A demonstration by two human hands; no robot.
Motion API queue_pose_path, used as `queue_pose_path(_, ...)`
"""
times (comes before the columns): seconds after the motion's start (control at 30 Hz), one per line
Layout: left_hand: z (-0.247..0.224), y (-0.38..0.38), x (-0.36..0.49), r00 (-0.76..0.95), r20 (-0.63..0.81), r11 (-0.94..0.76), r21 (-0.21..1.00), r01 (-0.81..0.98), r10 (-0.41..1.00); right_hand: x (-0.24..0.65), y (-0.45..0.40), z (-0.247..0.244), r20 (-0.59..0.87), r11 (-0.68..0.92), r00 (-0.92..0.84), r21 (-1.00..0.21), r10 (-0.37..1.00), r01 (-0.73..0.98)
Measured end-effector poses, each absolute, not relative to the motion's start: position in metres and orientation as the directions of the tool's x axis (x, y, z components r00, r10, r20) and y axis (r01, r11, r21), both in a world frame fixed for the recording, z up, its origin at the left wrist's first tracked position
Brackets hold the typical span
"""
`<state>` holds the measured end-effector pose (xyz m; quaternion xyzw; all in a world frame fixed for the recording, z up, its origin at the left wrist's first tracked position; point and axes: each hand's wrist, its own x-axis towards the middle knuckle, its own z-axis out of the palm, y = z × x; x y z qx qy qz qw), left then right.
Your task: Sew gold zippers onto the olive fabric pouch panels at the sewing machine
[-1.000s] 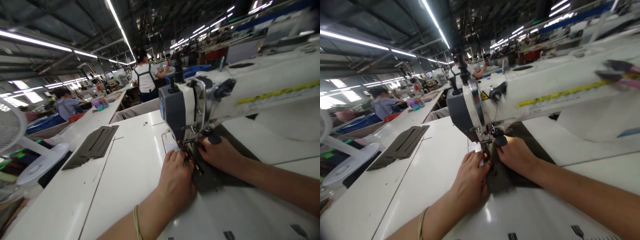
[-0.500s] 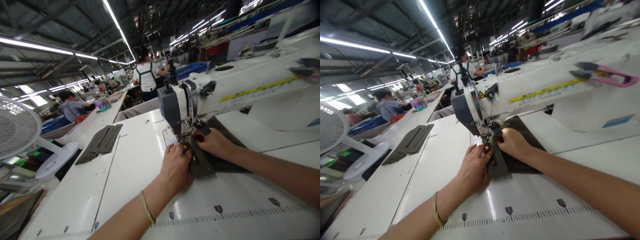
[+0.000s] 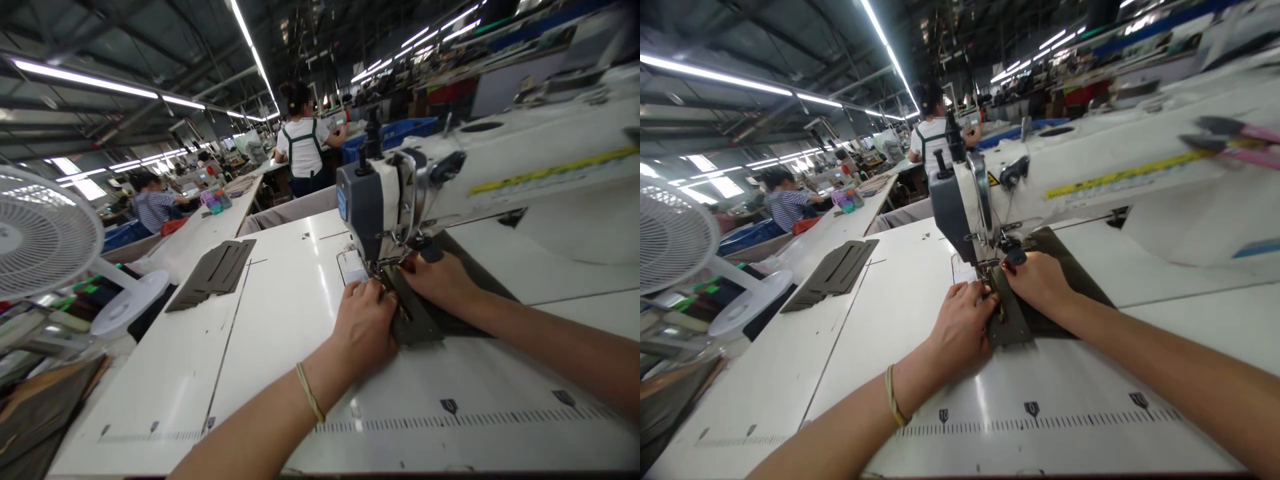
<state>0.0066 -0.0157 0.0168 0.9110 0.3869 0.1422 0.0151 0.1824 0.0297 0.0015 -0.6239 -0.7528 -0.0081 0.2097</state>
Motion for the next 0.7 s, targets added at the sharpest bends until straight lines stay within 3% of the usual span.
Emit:
queue_pose_path(0.1,0.016,-0.019,0.001,0.647,0.265,-0.699,0.230,0.677,0.715,0.195,0.004,-0.004,0.395,0.508,-0.393,-0.248,0.830,0.825)
queue_pose_path(0.13,0.015,-0.020,-0.002,0.646,0.281,-0.704,0.262,0.660,0.710,0.199,-0.007,-0.007,0.454,0.665,-0.527,-0.224,0.719,0.713)
queue_pose_path(0.2,0.012,-0.024,-0.005,0.642,0.323,-0.719,0.299,0.627,0.695,0.205,-0.026,-0.014,0.532,0.787,-0.615,-0.176,0.582,0.592)
queue_pose_path(0.3,0.008,-0.028,-0.005,0.637,0.373,-0.736,0.285,0.614,0.675,0.207,-0.041,-0.019,0.551,0.804,-0.620,-0.174,0.558,0.569)
queue_pose_path(0.47,-0.001,-0.027,-0.002,0.667,0.406,-0.767,0.160,0.621,0.625,0.200,-0.039,-0.014,0.519,0.787,-0.609,-0.241,0.599,0.568)
queue_pose_path(0.7,-0.014,-0.012,-0.004,0.632,0.595,-0.803,0.037,0.595,0.496,0.197,-0.030,-0.003,0.550,0.804,-0.623,-0.166,0.557,0.572)
